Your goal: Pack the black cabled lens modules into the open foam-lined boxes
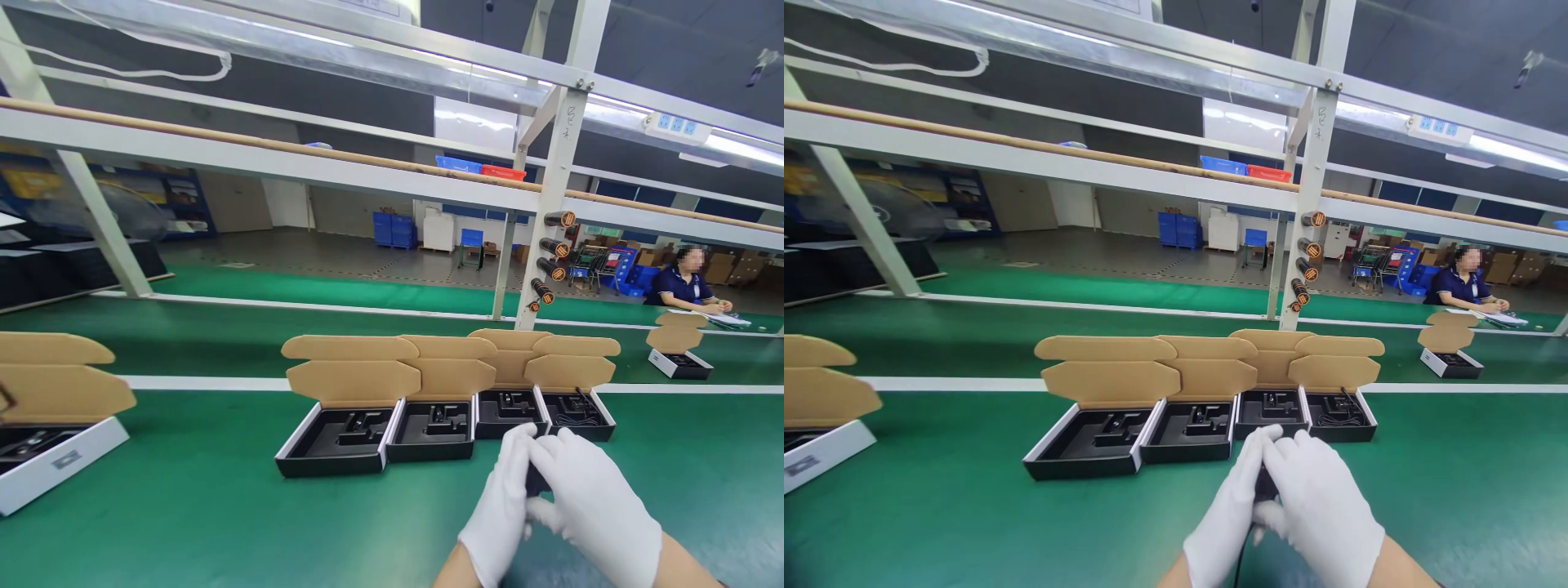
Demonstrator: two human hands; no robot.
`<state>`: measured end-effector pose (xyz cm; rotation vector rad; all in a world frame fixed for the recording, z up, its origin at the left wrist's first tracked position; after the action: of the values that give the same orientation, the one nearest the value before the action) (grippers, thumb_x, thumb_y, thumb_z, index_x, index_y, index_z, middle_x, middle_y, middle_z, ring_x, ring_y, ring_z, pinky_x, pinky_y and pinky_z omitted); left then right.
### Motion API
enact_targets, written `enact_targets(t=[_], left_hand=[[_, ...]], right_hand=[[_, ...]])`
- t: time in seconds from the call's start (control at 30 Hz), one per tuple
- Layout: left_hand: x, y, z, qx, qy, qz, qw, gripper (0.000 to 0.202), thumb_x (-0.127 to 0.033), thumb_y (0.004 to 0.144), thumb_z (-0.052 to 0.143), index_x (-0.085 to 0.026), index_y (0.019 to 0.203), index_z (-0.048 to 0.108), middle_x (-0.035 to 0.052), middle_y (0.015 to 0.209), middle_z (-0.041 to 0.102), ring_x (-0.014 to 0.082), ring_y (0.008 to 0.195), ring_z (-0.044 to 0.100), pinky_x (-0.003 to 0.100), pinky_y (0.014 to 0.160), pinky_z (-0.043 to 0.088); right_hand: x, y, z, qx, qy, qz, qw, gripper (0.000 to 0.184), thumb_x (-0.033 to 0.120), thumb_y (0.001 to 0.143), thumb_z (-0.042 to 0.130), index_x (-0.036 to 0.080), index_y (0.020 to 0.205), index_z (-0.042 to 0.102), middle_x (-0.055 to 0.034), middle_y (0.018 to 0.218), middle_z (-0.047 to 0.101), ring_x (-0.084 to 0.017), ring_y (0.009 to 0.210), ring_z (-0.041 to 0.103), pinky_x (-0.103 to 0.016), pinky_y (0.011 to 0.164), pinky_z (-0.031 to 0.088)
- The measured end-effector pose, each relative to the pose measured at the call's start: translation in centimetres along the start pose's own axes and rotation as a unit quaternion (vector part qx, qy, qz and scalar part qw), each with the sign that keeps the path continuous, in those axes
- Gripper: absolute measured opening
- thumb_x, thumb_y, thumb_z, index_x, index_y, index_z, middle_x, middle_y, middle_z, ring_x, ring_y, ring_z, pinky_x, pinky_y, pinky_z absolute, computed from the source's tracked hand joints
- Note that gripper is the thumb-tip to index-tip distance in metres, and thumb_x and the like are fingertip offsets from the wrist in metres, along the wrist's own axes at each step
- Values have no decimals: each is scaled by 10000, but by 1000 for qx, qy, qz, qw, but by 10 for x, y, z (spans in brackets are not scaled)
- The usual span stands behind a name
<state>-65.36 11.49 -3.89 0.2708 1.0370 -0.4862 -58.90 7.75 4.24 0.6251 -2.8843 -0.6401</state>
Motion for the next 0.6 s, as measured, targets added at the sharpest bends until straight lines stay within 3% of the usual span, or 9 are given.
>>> enact_targets(t=[0.07,0.13,0.23,0.33,0.47,0.6], left_hand=[[-15,-10,-2,-17,67,44,997,592,-601,870,489,-252,1348,462,58,1052,658,93,518,503,241,531,446],[-27,-14,2,10,48,54,997,574,-597,904,412,-240,1348,472,71,1187,617,139,732,589,267,725,494],[-38,-16,20,122,-59,49,990,435,-469,933,456,-192,1252,559,80,1179,611,206,1003,574,309,866,474],[-40,-19,30,182,-99,65,976,290,-348,921,528,-181,1136,628,79,1120,623,208,1029,561,304,872,460],[-28,-21,23,139,-101,33,984,270,-356,846,653,-170,1042,639,68,992,635,187,928,589,275,794,461],[-42,-24,7,40,-26,72,996,343,-400,700,796,-175,890,619,39,870,625,175,806,581,274,708,470]], right_hand=[[2,-1,-7,-33,-8,-15,999,279,137,710,656,200,980,627,-38,792,664,-214,705,578,-348,646,500],[3,-3,-18,-68,51,-19,996,323,150,732,645,236,1040,599,-36,900,669,-207,802,603,-340,708,521],[7,-8,-34,-119,125,-30,985,449,130,714,625,271,1134,551,-49,1070,639,-204,965,610,-338,816,536],[8,-14,-36,-117,145,-14,982,505,103,698,595,288,1165,546,-52,1048,630,-200,938,628,-338,807,554],[5,-19,-35,-95,155,-5,983,557,109,707,585,311,1223,528,-47,1041,628,-201,943,631,-349,811,560],[-7,-23,-37,-103,160,-16,982,498,137,736,597,300,1202,528,-52,1094,636,-205,957,631,-349,800,564]])
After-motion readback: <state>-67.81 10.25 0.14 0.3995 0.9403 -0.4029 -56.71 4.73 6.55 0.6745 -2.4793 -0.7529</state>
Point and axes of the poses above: each hand's wrist, its own y-axis towards the middle knuckle, its own z-axis out of the palm, x = y × z, the point moved 7 cm from there along y, towards the middle knuckle
